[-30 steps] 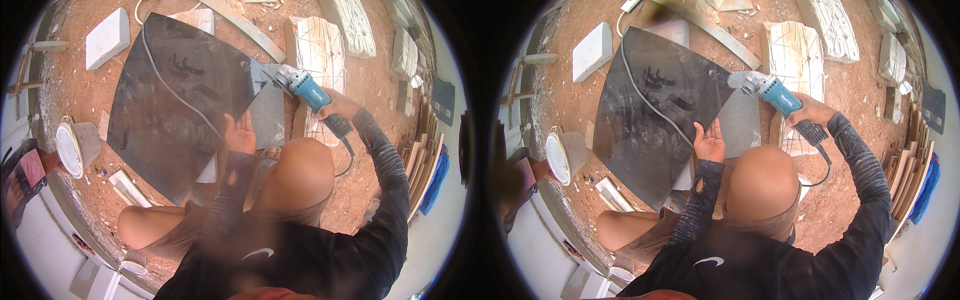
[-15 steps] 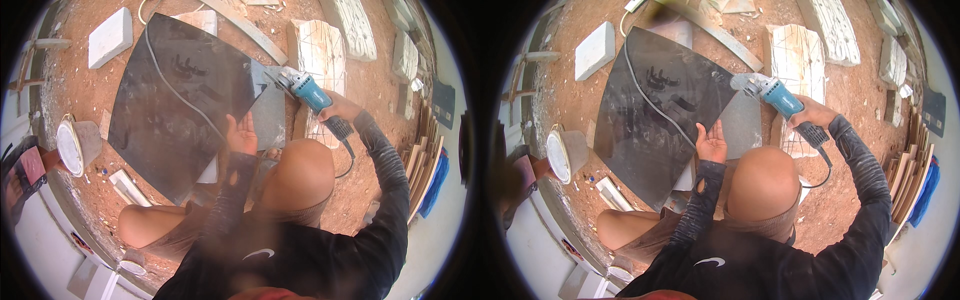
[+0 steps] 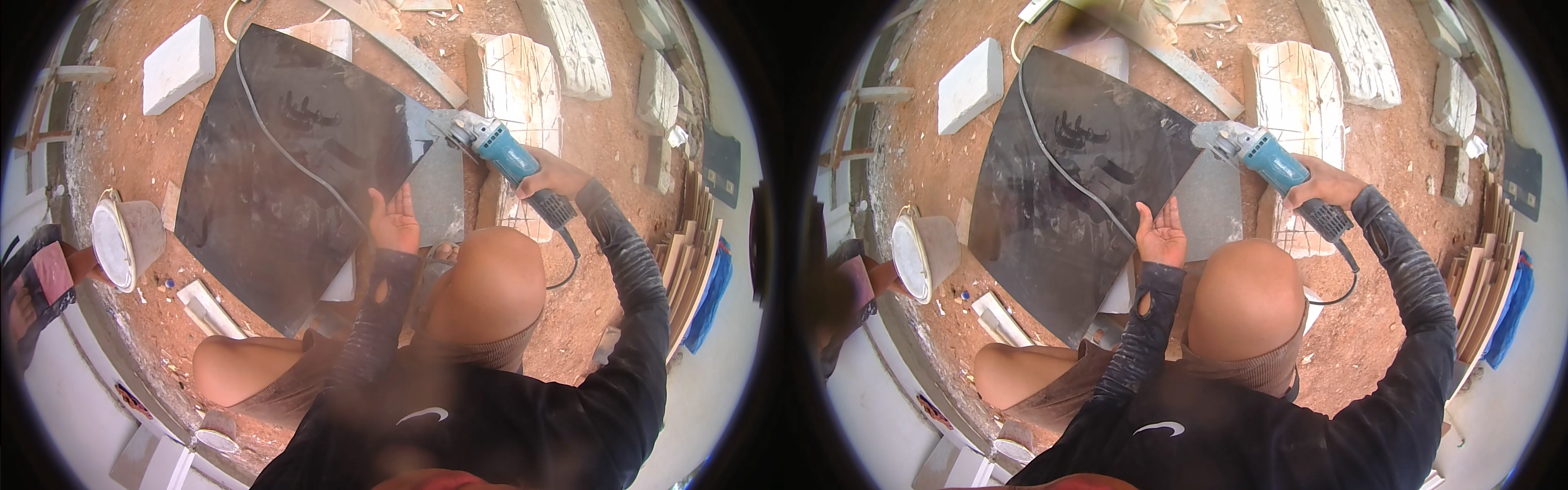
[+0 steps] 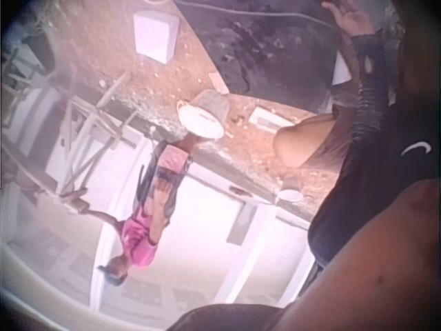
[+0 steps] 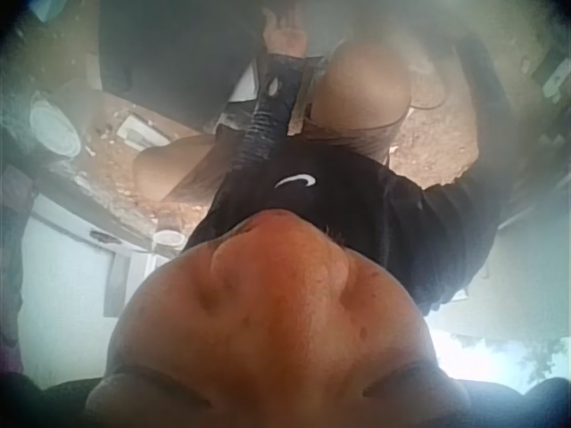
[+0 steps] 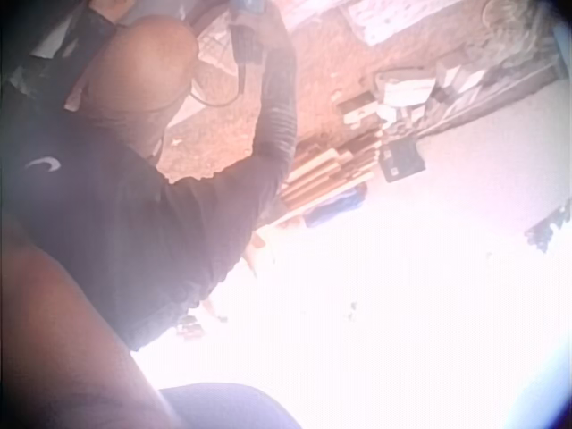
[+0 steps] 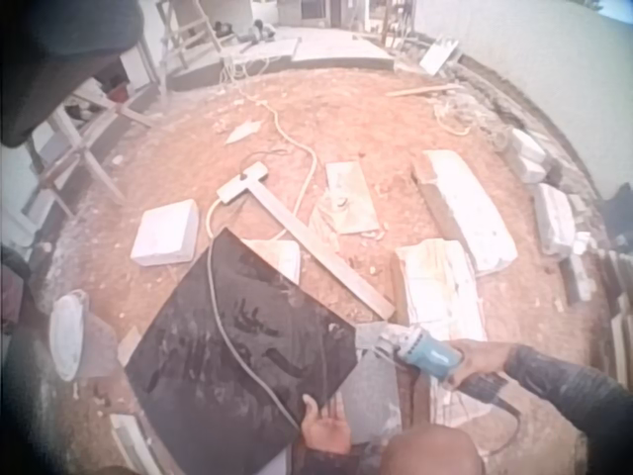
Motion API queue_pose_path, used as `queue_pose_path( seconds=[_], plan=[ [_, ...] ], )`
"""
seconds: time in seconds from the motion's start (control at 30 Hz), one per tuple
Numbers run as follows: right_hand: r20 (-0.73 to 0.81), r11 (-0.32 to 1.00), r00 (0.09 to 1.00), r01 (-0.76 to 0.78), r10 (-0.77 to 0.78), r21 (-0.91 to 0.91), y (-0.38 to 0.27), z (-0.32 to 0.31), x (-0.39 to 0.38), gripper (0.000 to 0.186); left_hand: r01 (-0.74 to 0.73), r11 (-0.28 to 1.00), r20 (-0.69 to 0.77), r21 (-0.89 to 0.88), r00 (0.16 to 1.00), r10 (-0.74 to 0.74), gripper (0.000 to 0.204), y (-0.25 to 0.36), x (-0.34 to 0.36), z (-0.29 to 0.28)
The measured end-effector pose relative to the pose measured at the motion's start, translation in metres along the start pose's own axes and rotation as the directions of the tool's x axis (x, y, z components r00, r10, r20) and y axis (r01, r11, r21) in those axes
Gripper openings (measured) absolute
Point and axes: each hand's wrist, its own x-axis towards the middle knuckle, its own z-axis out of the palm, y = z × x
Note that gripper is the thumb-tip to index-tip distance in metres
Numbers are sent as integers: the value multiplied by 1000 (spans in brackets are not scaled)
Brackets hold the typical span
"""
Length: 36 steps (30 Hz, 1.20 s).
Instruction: The person uses an angle grinder to cut a large, dark rectangular tile placed on the ground. They hold the tile with one hand and guide the grinder along a marked line with the other. After cutting, the person hands the tile to another individual.
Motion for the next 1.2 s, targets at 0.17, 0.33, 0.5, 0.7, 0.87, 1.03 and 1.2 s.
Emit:
queue_pose_path(
  seconds=[0.17,0.33,0.5,0.7,0.87,1.03,1.2],
  plan=[
    [-16,999,999,34,-34,4,5,-1,0,74,7,1000,30,-2,1000,-6,48,0,1,-2],
    [-41,999,998,51,-50,9,4,0,-2,73,-13,1000,44,-2,999,13,47,0,-2,-1],
    [-39,999,998,47,-46,4,5,-1,-1,74,-2,1000,44,-10,999,3,46,0,2,-4],
    [-26,999,999,42,-42,0,4,-2,-1,75,10,1000,30,-15,1000,-10,47,0,3,-4],
    [-16,999,999,29,-30,-27,3,-2,0,75,6,1000,39,-10,999,-6,47,-1,1,-3],
    [-12,998,1000,16,-16,-61,-7,-3,-3,72,8,1000,46,-15,999,-7,47,-1,4,-6],
    [11,994,1000,-10,11,-108,-15,-10,-2,75,-6,1000,39,-12,999,6,52,-3,2,-4]
  ],
)
